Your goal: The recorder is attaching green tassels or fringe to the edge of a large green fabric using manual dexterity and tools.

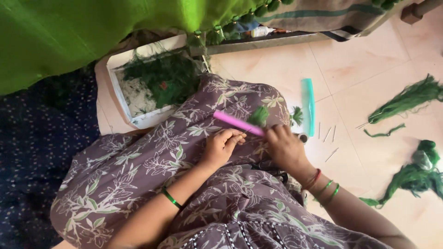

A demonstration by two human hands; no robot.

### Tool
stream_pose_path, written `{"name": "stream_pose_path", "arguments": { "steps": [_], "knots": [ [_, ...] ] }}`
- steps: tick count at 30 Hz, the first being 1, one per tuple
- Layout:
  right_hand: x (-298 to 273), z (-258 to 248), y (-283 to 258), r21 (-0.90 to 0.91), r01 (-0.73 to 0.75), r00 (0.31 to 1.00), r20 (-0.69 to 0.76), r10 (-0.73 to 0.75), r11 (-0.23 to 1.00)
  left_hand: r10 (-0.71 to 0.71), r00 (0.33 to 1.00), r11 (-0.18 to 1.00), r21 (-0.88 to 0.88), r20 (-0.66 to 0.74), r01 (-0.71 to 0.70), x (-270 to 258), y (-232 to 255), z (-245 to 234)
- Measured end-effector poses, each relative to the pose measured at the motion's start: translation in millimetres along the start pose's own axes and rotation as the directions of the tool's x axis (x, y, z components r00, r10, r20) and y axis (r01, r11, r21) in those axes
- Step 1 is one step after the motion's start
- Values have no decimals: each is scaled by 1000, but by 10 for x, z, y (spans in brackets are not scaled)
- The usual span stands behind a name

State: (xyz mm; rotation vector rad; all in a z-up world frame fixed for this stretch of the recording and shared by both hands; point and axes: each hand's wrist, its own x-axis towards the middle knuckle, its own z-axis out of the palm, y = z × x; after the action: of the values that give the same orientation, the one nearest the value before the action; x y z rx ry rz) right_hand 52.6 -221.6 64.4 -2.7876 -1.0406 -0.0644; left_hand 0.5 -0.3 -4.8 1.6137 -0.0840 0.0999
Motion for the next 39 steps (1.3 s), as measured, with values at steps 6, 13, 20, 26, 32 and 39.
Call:
{"name": "stream_pose_path", "arguments": {
  "steps": [6, 13, 20, 26, 32, 39],
  "knots": [
    [3, 402, 862, 307, -280, 899, -247, 360, 910, -8, 1000, 999, -33, -12, 8, -11, 112, -89],
    [45, -209, 764, 692, -519, 855, 406, 323, 502, 229, 952, 836, 543, -203, -85, 286, 1376, -850],
    [703, -1109, -603, 722, 139, 990, -97, -100, 678, 488, 863, 640, 620, 128, -454, 145, 1906, -916],
    [1053, -1271, -862, 690, 361, 929, -326, -175, 627, 429, 896, 831, 341, 111, -440, 159, 2028, -940],
    [1106, -1492, -674, 977, 206, 976, -201, 78, -56, 300, 949, 891, 326, 97, -315, 222, 1530, -778],
    [1125, -1750, -288, 927, 375, 890, -369, 269, 29, 545, 829, 562, 678, 127, -474, 718, 1721, -1160]
  ]
}}
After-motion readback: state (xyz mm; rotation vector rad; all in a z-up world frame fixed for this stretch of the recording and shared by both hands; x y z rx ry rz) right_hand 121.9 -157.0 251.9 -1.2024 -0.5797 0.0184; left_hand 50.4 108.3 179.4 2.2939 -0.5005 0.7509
